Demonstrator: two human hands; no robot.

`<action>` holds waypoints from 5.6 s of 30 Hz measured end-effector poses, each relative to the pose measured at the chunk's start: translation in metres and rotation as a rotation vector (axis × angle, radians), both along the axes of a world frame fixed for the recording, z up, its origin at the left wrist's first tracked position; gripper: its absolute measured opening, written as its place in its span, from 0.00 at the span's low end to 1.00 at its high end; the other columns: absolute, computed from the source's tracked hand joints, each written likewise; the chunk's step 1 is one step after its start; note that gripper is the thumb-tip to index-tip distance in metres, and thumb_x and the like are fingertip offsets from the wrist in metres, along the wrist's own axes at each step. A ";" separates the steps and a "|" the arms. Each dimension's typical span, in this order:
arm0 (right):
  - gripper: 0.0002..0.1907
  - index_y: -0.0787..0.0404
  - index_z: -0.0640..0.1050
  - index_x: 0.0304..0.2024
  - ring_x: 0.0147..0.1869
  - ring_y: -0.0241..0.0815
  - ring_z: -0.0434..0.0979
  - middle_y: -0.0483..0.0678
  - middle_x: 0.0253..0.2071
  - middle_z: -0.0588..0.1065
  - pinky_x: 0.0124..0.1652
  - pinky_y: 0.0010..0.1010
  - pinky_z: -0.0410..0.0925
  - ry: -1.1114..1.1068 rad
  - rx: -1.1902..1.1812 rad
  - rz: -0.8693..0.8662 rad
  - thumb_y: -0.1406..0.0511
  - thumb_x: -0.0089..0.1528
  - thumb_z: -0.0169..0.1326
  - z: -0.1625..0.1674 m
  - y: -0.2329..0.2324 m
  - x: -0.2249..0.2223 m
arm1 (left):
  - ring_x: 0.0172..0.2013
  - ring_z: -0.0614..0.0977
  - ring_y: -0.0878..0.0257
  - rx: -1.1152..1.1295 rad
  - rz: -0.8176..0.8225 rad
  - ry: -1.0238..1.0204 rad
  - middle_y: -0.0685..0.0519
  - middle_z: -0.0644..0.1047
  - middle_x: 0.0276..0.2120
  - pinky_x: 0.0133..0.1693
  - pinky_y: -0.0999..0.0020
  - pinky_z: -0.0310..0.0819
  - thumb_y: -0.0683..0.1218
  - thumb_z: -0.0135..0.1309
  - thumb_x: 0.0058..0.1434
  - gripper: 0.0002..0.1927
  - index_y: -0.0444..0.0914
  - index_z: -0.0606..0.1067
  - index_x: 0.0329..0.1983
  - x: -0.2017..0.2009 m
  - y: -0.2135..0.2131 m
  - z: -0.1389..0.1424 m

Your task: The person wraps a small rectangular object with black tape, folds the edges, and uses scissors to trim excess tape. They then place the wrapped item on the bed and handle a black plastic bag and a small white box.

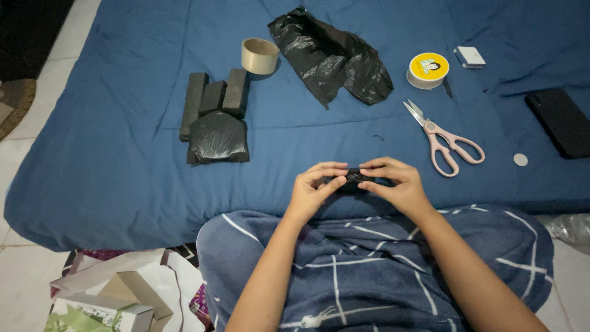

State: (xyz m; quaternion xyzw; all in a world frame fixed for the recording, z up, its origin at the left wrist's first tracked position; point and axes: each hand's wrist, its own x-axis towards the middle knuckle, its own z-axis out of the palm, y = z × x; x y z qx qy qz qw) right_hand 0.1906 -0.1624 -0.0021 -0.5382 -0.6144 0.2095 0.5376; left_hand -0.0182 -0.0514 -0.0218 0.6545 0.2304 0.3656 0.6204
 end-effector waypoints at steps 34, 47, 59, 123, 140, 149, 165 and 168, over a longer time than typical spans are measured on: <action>0.05 0.68 0.82 0.42 0.53 0.38 0.77 0.50 0.50 0.77 0.52 0.26 0.70 0.351 0.008 -0.008 0.71 0.65 0.58 -0.017 0.003 -0.029 | 0.50 0.85 0.59 0.733 0.131 0.169 0.55 0.81 0.56 0.47 0.70 0.80 0.42 0.57 0.68 0.13 0.42 0.79 0.56 -0.008 -0.026 0.051; 0.11 0.63 0.80 0.47 0.60 0.37 0.74 0.47 0.58 0.73 0.53 0.28 0.72 0.529 0.023 -0.027 0.71 0.61 0.60 0.003 -0.003 -0.022 | 0.46 0.85 0.57 0.770 0.232 0.258 0.55 0.82 0.52 0.43 0.68 0.80 0.41 0.57 0.64 0.10 0.41 0.81 0.48 -0.007 -0.036 0.052; 0.07 0.65 0.84 0.41 0.51 0.38 0.81 0.49 0.48 0.81 0.50 0.28 0.73 0.256 -0.007 -0.104 0.69 0.61 0.64 0.035 -0.004 -0.044 | 0.48 0.85 0.58 0.775 0.238 0.269 0.56 0.82 0.51 0.45 0.68 0.80 0.42 0.56 0.65 0.09 0.41 0.82 0.46 -0.006 -0.038 0.051; 0.17 0.67 0.82 0.48 0.49 0.36 0.79 0.48 0.45 0.81 0.50 0.27 0.71 0.513 -0.500 -0.089 0.72 0.56 0.65 0.027 -0.001 -0.013 | 0.20 0.69 0.76 -0.255 -0.077 0.125 0.55 0.80 0.45 0.22 0.80 0.60 0.38 0.59 0.61 0.10 0.37 0.83 0.46 -0.009 0.004 0.038; 0.12 0.64 0.78 0.38 0.53 0.39 0.79 0.52 0.48 0.80 0.55 0.32 0.72 0.614 -0.401 -0.045 0.75 0.54 0.66 0.018 -0.004 -0.015 | 0.21 0.62 0.79 -0.044 0.017 0.179 0.54 0.82 0.47 0.23 0.81 0.54 0.34 0.61 0.56 0.09 0.39 0.84 0.38 -0.011 -0.001 0.042; 0.10 0.65 0.78 0.36 0.52 0.39 0.80 0.54 0.48 0.80 0.54 0.31 0.73 0.579 -0.408 -0.058 0.75 0.54 0.66 0.018 -0.003 -0.015 | 0.26 0.65 0.77 -0.134 -0.059 0.143 0.54 0.82 0.51 0.28 0.80 0.57 0.36 0.58 0.58 0.10 0.37 0.84 0.41 -0.019 0.001 0.041; 0.08 0.67 0.81 0.36 0.53 0.40 0.80 0.54 0.50 0.78 0.54 0.31 0.74 0.577 -0.393 -0.066 0.76 0.54 0.65 0.010 -0.002 -0.012 | 0.50 0.81 0.62 -0.190 -0.006 0.011 0.46 0.82 0.48 0.51 0.70 0.71 0.37 0.70 0.52 0.09 0.33 0.82 0.35 -0.008 -0.004 0.022; 0.08 0.67 0.81 0.35 0.54 0.41 0.80 0.53 0.50 0.78 0.54 0.30 0.74 0.550 -0.341 -0.044 0.75 0.54 0.65 0.006 -0.002 -0.011 | 0.51 0.80 0.62 -0.215 -0.012 0.002 0.47 0.81 0.49 0.53 0.69 0.72 0.37 0.69 0.53 0.09 0.34 0.82 0.36 -0.008 -0.003 0.021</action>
